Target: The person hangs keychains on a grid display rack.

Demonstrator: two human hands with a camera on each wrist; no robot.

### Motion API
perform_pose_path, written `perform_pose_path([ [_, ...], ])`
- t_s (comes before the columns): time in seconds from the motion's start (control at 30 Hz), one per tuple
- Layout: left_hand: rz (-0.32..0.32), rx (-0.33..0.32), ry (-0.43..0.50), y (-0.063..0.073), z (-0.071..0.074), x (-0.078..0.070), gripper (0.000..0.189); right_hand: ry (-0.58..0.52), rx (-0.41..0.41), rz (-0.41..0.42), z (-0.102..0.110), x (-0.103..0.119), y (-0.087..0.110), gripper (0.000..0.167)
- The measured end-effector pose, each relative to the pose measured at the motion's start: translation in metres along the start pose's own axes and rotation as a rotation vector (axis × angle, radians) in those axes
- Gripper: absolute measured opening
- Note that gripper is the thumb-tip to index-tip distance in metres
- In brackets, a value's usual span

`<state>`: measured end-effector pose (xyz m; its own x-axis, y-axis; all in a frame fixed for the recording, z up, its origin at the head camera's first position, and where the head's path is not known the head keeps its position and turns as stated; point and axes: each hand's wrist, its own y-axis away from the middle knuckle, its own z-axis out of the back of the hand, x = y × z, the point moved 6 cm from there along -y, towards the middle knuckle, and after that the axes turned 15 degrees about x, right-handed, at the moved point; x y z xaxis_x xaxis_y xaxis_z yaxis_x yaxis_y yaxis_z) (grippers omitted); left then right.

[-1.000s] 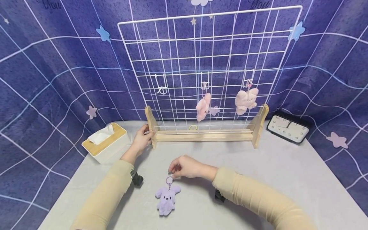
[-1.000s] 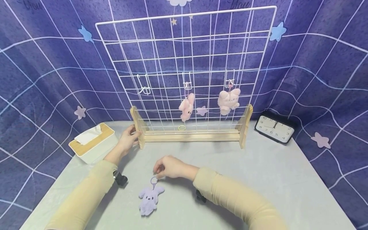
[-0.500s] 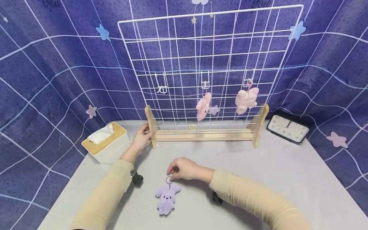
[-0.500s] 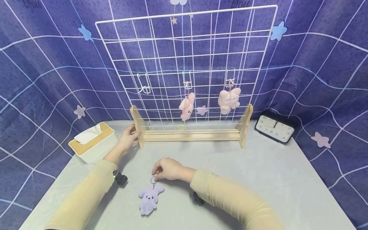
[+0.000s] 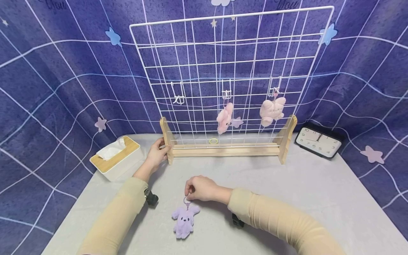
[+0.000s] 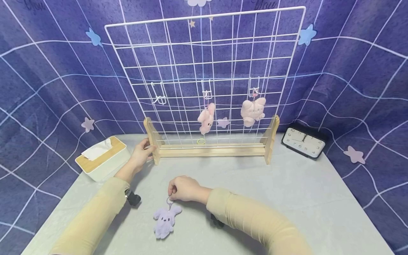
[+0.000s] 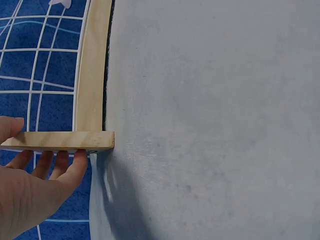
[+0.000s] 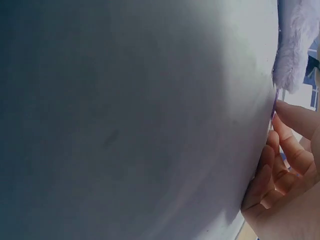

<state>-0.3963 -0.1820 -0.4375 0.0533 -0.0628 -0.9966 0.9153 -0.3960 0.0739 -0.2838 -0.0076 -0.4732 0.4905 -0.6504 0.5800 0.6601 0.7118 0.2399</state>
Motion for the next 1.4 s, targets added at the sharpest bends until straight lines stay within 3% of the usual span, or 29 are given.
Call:
perform_pose_path([
  [0.37, 0.000, 0.004, -0.002, 0.000, 0.001, 0.001, 0.055, 0.032, 0.015, -0.040, -0.001, 0.004, 0.001, 0.015],
  [0.6, -0.023, -0.027, -0.029, -0.015, 0.012, 0.024, 0.056, 0.043, 0.051, -0.017, -0.001, 0.007, 0.004, 0.015],
  [0.8, -0.014, -0.018, -0.003, -0.013, 0.011, 0.020, 0.056, 0.023, 0.047, 0.028, 0.001, 0.006, 0.006, 0.015],
  [1.07, -0.008, 0.002, 0.009, -0.001, 0.000, 0.000, 0.055, 0.007, 0.044, 0.068, 0.002, 0.004, 0.007, 0.013],
  [1.4, -0.010, -0.003, 0.002, 0.000, 0.000, 0.000, 0.055, -0.033, 0.063, 0.127, 0.004, 0.008, 0.007, 0.013],
])
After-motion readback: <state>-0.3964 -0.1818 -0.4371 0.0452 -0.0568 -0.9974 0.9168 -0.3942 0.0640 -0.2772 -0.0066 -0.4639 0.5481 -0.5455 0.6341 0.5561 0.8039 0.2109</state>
